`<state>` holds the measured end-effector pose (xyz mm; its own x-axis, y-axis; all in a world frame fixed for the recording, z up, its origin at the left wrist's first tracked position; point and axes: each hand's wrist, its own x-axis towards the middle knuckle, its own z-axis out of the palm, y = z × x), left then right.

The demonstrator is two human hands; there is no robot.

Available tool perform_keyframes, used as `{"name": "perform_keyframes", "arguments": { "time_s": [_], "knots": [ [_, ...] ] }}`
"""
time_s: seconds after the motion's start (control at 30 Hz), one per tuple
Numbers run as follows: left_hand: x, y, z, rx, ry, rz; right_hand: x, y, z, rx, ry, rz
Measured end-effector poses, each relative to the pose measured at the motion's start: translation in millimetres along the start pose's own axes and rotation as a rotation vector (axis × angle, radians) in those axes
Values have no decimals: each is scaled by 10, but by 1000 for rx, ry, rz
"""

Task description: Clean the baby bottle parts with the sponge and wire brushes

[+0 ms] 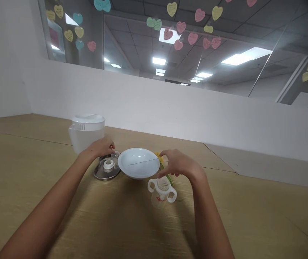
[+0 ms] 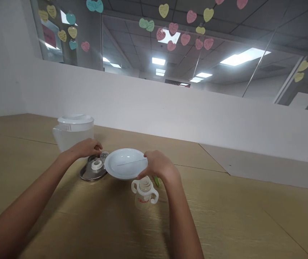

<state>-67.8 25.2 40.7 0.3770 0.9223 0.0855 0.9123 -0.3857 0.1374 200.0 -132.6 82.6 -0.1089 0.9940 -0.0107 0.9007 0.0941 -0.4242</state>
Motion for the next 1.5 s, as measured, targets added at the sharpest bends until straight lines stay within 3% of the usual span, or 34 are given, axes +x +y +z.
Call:
{"name": "perform_keyframes", "arguments": {
  "time_s": [0.1,0.4,0.5,0.6,0.73,0.9,1.0,1.13,1.37,1.5],
  "knots": [
    [59,-66,128,18,-38,-39,-91,-28,-65,2,59,-33],
    [141,-140,389,46,-151,-63,-242,-114,-124,1,51,-62],
    [125,-140,377,50,-139,-62,-243,-113,-123,2,61,-67],
    [61,-139,211,55,-109,-52,-237,-100,-120,-12,94,-66],
    [-156,1,-202,3,-25,26,-220,-114,-112,-18,195,-123],
    [-558,495,-553,-361,198,306,-112,-255,-20,157,350,-321],
    [-739,784,-578,-513,316,433,-19,-355,64,268,443,-449],
    [-847,988,-538,-653,414,527,35,-413,121,393,407,-529],
    [-866,1113,-455,-739,595,542,36,-424,161,585,333,-432],
    [-876,1162,-414,-806,648,544,35,-462,180,624,415,-397]
  ]
}}
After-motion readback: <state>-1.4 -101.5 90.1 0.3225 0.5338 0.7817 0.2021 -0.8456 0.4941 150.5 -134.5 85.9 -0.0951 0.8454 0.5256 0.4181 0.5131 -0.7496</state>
